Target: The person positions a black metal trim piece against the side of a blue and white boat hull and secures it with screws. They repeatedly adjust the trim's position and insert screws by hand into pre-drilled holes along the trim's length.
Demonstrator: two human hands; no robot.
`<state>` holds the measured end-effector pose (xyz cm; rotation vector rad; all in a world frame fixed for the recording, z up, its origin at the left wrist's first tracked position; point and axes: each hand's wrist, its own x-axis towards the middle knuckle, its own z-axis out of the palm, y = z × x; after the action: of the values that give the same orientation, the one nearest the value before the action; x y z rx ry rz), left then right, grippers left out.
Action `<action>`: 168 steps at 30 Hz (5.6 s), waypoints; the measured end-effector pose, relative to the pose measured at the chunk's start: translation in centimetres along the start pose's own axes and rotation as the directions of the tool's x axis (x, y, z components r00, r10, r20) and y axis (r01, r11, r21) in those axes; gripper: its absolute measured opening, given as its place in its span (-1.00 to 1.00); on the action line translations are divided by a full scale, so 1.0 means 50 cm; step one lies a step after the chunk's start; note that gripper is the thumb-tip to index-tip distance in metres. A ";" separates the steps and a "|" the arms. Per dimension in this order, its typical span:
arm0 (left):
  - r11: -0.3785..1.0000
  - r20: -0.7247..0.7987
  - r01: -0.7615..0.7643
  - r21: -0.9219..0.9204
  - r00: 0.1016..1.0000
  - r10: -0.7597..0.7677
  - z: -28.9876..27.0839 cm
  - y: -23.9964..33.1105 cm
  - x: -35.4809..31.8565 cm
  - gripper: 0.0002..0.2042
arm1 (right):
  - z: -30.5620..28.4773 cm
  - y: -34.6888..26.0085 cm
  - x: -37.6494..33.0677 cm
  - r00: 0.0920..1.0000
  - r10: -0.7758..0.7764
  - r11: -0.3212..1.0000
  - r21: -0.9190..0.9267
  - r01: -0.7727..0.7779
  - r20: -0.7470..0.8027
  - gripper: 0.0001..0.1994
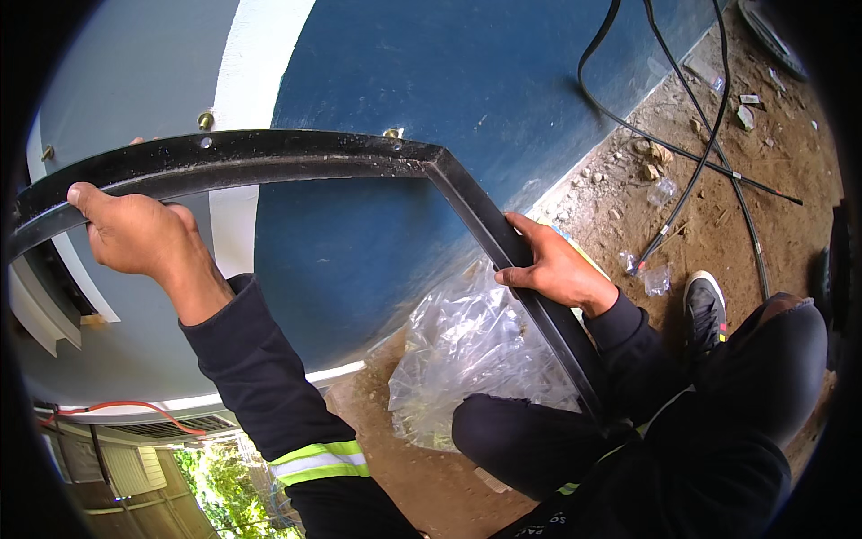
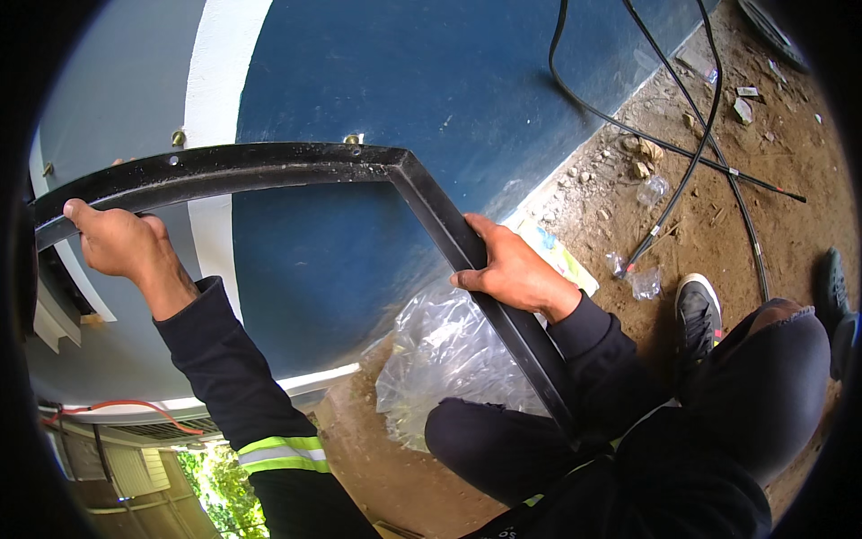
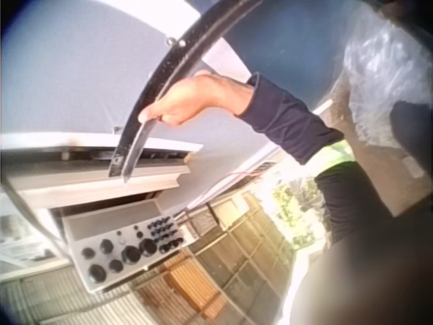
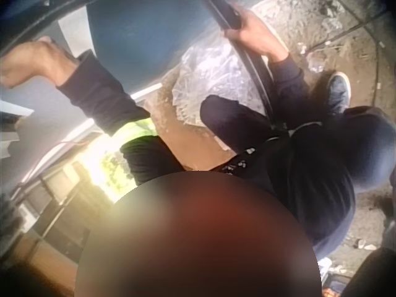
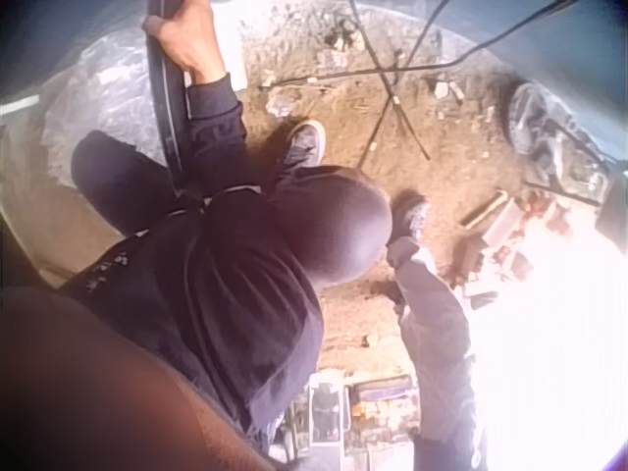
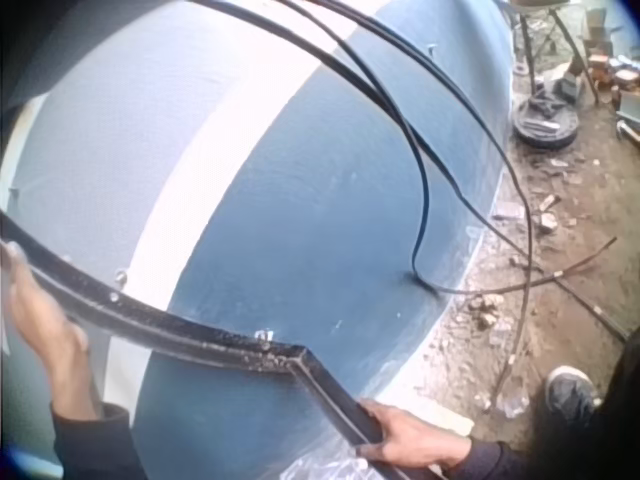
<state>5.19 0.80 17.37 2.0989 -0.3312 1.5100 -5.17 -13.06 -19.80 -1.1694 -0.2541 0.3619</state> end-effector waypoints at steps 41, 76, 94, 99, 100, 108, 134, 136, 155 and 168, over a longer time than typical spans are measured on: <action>0.972 -0.113 0.184 0.149 0.979 -0.168 -0.005 -0.018 0.023 -0.43 | -0.019 -0.070 0.000 0.999 0.020 1.000 -0.002 -0.020 0.026 -0.20; 0.828 0.465 0.345 -0.441 0.878 -0.118 -0.032 -0.061 0.014 -0.56 | -0.013 -0.105 -0.002 0.991 0.116 0.984 0.131 -0.124 0.072 -0.11; 0.996 0.221 -0.011 -0.087 0.975 0.030 -0.011 -0.113 0.000 -0.46 | -0.015 -0.132 -0.008 0.988 0.125 0.981 0.139 -0.137 0.087 -0.14; 0.996 0.114 -0.075 0.058 0.991 0.068 -0.011 -0.097 -0.002 -0.52 | -0.012 -0.129 -0.005 0.997 0.070 0.998 0.004 -0.070 -0.024 -0.16; 0.999 0.129 -0.037 -0.021 0.991 0.040 -0.013 -0.092 0.002 -0.54 | -0.011 -0.128 -0.006 0.999 0.051 0.998 0.025 -0.051 0.003 -0.17; 0.999 0.104 0.010 -0.044 0.995 -0.006 -0.012 -0.079 0.028 -0.79 | -0.016 -0.126 -0.005 0.994 0.091 0.991 0.091 -0.096 0.056 -0.22; 0.947 -0.047 -0.263 -0.184 0.965 0.259 -0.061 -0.059 0.300 -0.76 | -0.028 -0.138 0.002 0.967 0.247 0.960 0.121 -0.254 0.065 -0.13; 0.954 -0.044 -0.235 -0.188 0.972 0.231 -0.060 -0.058 0.300 -0.77 | -0.028 -0.140 0.003 0.965 0.247 0.958 0.128 -0.257 0.083 -0.15; 0.851 -0.259 -0.402 -0.338 0.909 0.326 -0.006 -0.102 0.290 -0.38 | -0.016 -0.169 -0.013 0.956 0.291 0.953 0.080 -0.294 0.046 -0.29; 0.878 -0.275 -0.451 0.162 0.833 0.479 -0.021 -0.090 0.292 -0.43 | -0.026 -0.197 -0.016 0.936 0.341 0.939 0.006 -0.343 0.085 -0.32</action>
<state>11.59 6.65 30.01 1.8849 -0.7084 2.1418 -3.98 -17.88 -11.15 -1.1796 -0.1163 0.7187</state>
